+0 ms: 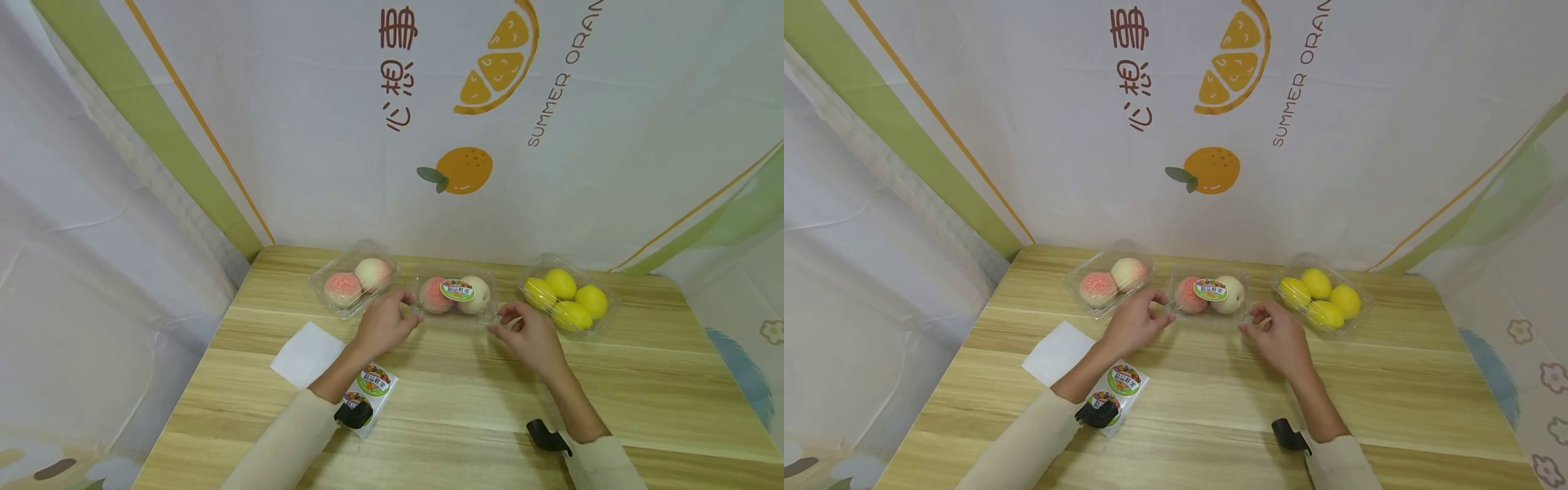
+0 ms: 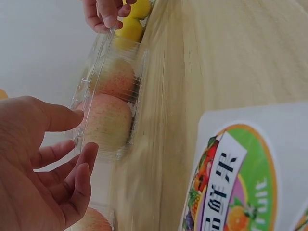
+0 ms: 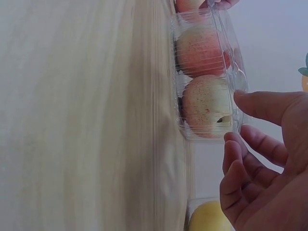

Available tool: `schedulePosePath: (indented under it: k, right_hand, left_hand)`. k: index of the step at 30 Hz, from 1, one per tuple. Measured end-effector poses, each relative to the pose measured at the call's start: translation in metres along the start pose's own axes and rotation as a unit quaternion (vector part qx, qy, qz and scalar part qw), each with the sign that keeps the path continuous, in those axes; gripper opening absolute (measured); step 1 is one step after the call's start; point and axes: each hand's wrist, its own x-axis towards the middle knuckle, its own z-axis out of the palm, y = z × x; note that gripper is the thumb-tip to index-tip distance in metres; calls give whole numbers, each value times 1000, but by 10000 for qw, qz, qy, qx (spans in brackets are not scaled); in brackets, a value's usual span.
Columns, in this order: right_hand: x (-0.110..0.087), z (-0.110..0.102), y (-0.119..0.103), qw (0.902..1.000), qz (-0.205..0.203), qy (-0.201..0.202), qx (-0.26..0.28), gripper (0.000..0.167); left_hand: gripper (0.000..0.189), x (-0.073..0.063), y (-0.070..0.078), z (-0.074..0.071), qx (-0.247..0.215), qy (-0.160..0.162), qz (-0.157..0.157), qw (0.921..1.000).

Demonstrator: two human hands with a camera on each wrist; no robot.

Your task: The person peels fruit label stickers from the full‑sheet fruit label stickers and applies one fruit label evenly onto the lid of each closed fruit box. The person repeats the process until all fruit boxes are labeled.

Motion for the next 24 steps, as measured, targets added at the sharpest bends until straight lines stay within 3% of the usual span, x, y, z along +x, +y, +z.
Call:
schedulePosePath:
  k: [4, 11, 16, 24]
  right_hand:
    - [3, 1, 2, 9999, -4, 91, 44, 26]
    - [10, 2, 4, 9998, 33, 132, -127, 28]
    - [14, 2, 5, 9998, 27, 134, -145, 28]
    - [18, 3, 1, 9990, -150, 283, -320, 28]
  left_hand:
    - [30, 9, -23, 17, 18, 226, 143, 9996]
    - [34, 18, -23, 19, -143, 280, -60, 9995]
    - [31, 28, -43, 36, -283, 519, -46, 9982]
    - [32, 33, -43, 38, -228, 564, -128, 9981]
